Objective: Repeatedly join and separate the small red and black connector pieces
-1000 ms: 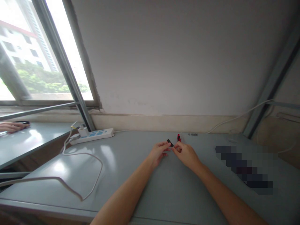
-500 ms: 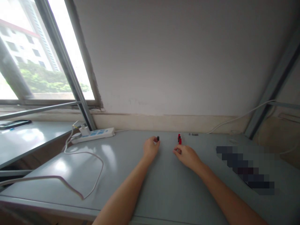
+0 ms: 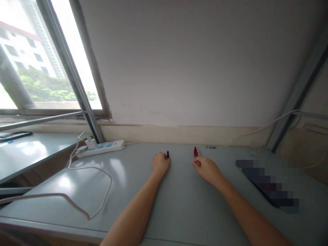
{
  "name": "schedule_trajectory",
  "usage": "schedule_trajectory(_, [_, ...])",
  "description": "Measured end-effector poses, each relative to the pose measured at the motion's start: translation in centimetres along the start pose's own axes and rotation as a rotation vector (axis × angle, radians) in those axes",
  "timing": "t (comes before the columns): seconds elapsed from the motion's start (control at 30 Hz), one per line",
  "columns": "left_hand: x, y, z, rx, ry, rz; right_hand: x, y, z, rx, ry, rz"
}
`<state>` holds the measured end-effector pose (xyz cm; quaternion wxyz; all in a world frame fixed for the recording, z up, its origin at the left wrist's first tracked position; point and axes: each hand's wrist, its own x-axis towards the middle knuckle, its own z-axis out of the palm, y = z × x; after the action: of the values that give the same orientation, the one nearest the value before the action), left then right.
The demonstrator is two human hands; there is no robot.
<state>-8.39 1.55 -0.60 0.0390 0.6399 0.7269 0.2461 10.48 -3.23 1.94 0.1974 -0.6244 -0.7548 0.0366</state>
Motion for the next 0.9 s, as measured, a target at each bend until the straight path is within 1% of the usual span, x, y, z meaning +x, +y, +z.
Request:
schedule_trajectory(0.2, [0.2, 0.0, 0.1, 0.004, -0.001, -0.007, 0.3, 1.7, -0.5, -0.118, -0.035, 0.174])
schedule_trajectory(0.33, [0.4, -0.1, 0.1, 0.005, -0.009, -0.015, 0.3, 2.2, -0.2, -0.197, -0.005, 0.219])
schedule_trajectory(0.47, [0.1, -0.2, 0.1, -0.004, -0.013, -0.024, 0.4, 2.2, 0.3, -0.208, 0.009, 0.263])
schedule_trajectory(0.57, [-0.5, 0.2, -0.2, -0.018, 0.051, -0.056, 0.5, 2.1, 0.7, -0.196, 0.026, 0.280])
schedule_trajectory(0.67, [-1.1, 0.9, -0.6, -0.029, 0.164, -0.061, 0.6, 2.2, 1.0, -0.187, 0.056, 0.291])
schedule_trajectory(0.73, [-1.5, 1.5, -1.0, -0.048, 0.245, -0.016, 0.6, 2.3, 1.2, -0.180, 0.074, 0.292])
schedule_trajectory(0.8, [-1.8, 2.0, -1.2, -0.079, 0.308, 0.073, 0.8, 2.5, 1.5, -0.170, 0.084, 0.289])
schedule_trajectory(0.87, [-2.3, 2.4, -1.3, -0.116, 0.326, 0.202, 0.9, 2.7, 1.7, -0.158, 0.092, 0.286])
schedule_trajectory(0.9, [-2.5, 2.6, -1.2, -0.137, 0.311, 0.279, 1.0, 2.7, 1.8, -0.152, 0.096, 0.286])
